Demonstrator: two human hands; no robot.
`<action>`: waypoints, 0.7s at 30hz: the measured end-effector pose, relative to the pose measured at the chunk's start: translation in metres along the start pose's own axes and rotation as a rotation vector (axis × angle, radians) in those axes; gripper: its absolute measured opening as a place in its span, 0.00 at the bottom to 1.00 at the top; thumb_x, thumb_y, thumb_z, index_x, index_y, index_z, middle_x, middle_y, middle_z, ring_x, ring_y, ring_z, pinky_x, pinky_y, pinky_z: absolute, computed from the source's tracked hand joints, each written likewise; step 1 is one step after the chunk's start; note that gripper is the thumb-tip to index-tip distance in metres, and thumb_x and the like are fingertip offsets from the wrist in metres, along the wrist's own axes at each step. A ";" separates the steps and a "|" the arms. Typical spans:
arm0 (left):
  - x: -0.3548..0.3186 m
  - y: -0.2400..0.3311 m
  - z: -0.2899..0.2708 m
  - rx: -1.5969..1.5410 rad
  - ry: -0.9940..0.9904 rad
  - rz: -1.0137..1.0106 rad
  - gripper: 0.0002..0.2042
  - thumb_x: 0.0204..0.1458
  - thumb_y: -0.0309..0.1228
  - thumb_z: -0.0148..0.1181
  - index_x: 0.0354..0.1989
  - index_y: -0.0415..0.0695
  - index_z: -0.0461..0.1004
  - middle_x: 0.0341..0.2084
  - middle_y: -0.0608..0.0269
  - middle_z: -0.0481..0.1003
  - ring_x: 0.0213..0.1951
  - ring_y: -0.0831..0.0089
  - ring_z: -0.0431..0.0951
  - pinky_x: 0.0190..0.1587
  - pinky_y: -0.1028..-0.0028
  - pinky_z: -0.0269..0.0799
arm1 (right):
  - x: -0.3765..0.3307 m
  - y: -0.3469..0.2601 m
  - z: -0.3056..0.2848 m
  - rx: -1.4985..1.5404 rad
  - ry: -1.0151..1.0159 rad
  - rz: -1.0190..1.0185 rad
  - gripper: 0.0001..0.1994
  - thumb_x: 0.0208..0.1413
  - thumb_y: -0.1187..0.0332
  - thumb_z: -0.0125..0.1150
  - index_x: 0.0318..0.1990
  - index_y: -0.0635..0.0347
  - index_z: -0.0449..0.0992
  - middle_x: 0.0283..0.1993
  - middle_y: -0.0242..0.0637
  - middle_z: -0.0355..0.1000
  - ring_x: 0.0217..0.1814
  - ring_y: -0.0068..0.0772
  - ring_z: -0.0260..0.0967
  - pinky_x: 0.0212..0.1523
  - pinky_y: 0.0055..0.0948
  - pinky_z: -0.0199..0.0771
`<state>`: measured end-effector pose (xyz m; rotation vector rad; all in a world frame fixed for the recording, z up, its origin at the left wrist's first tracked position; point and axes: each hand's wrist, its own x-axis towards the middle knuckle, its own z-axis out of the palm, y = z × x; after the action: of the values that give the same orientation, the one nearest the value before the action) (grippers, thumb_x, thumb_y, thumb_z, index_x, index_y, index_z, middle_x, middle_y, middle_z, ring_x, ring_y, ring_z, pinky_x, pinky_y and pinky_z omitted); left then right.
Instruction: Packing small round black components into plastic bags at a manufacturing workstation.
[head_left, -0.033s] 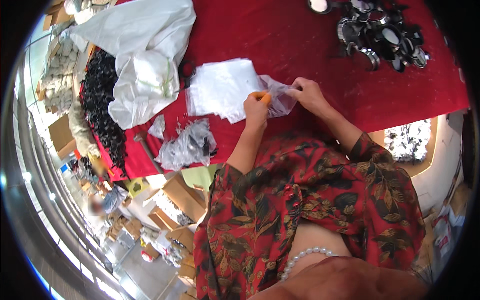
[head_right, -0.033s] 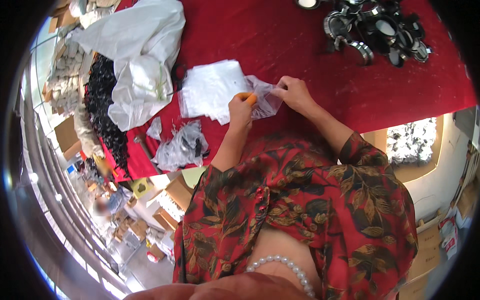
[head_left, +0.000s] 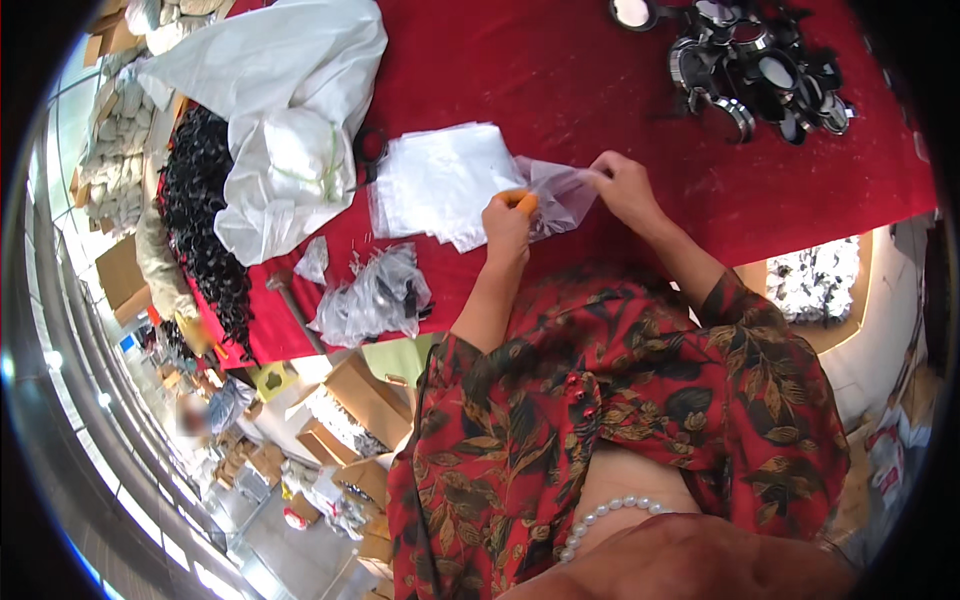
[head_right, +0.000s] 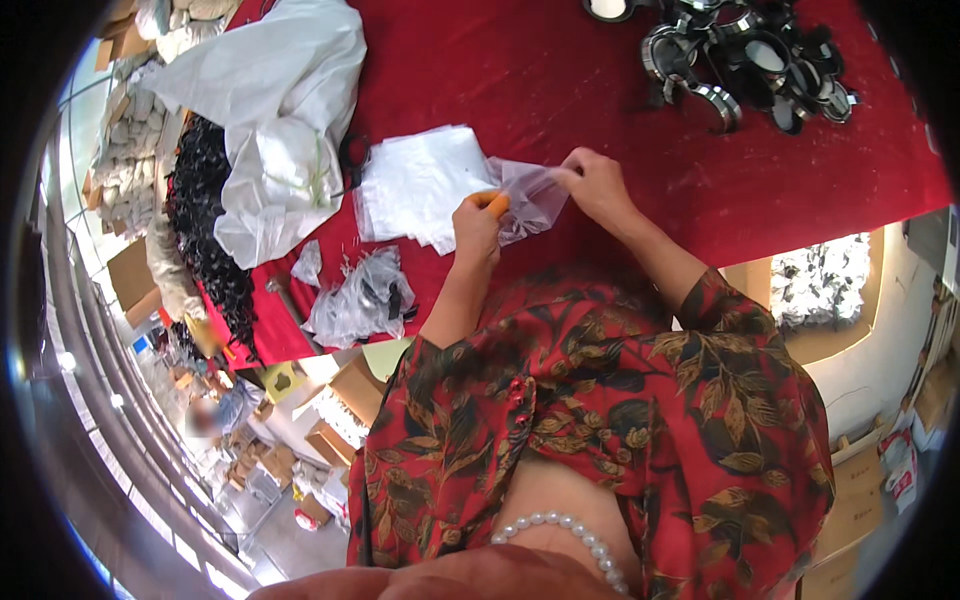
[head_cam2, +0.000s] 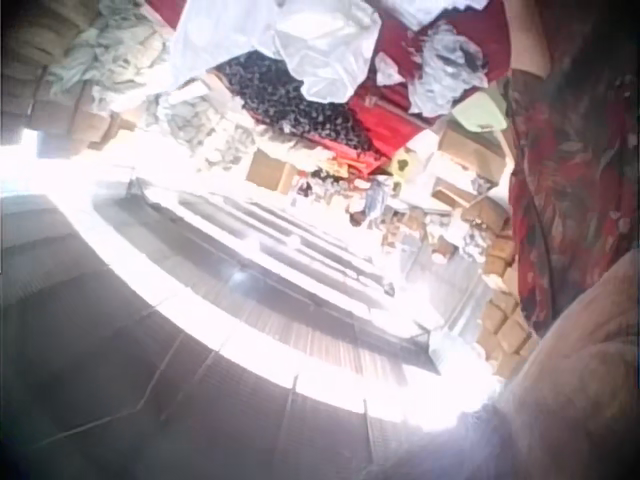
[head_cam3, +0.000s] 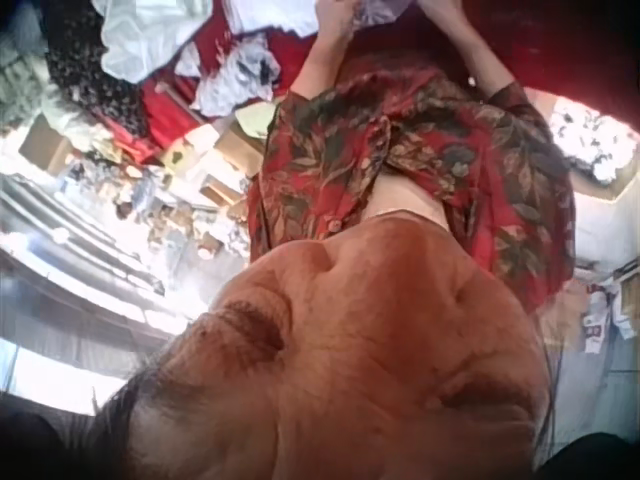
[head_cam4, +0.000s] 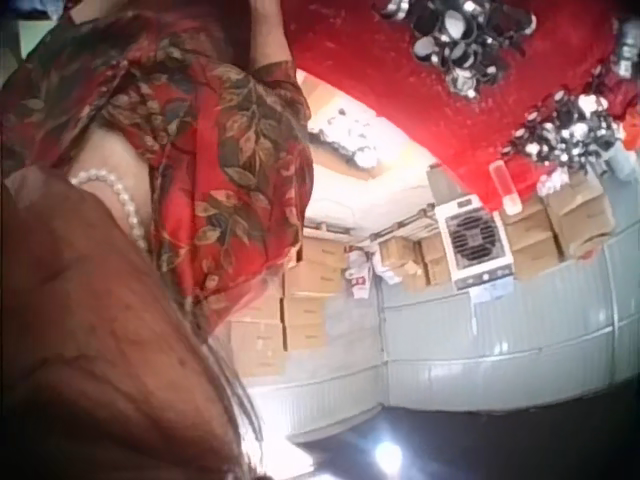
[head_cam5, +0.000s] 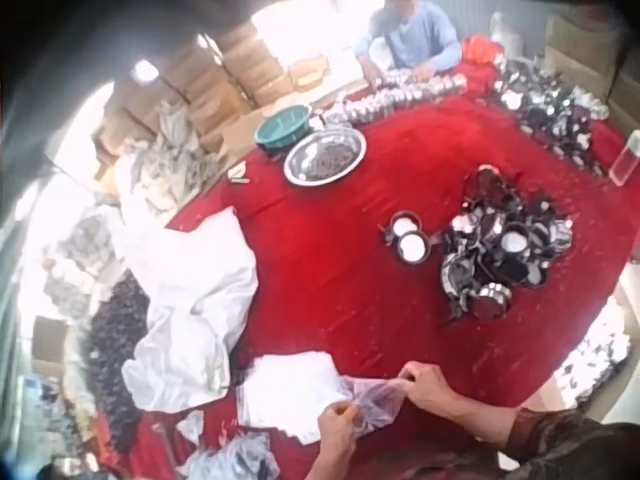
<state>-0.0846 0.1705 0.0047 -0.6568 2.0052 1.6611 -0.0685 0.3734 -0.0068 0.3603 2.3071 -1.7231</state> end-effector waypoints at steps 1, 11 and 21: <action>-0.002 0.000 -0.001 -0.068 0.004 -0.029 0.09 0.50 0.23 0.63 0.38 0.31 0.74 0.30 0.60 0.75 0.29 0.76 0.74 0.30 0.79 0.73 | -0.001 0.007 -0.011 0.069 0.233 0.048 0.11 0.49 0.64 0.65 0.32 0.65 0.76 0.27 0.43 0.74 0.29 0.33 0.73 0.32 0.34 0.72; -0.006 0.008 0.007 -0.055 -0.015 -0.013 0.10 0.49 0.22 0.63 0.38 0.31 0.73 0.30 0.61 0.75 0.29 0.77 0.74 0.31 0.79 0.73 | 0.034 0.008 -0.069 0.745 0.617 0.244 0.16 0.52 0.64 0.68 0.42 0.65 0.72 0.28 0.32 0.70 0.23 0.20 0.66 0.24 0.22 0.72; -0.015 0.021 0.014 -0.089 -0.024 0.025 0.11 0.46 0.22 0.65 0.37 0.29 0.74 0.30 0.60 0.75 0.28 0.78 0.73 0.31 0.81 0.71 | -0.008 0.005 -0.052 0.667 0.492 -0.029 0.07 0.53 0.74 0.64 0.36 0.59 0.72 0.31 0.27 0.69 0.32 0.19 0.67 0.36 0.21 0.67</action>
<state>-0.0857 0.1888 0.0276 -0.6414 1.9395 1.7735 -0.0614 0.4246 0.0060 0.9635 1.9242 -2.6289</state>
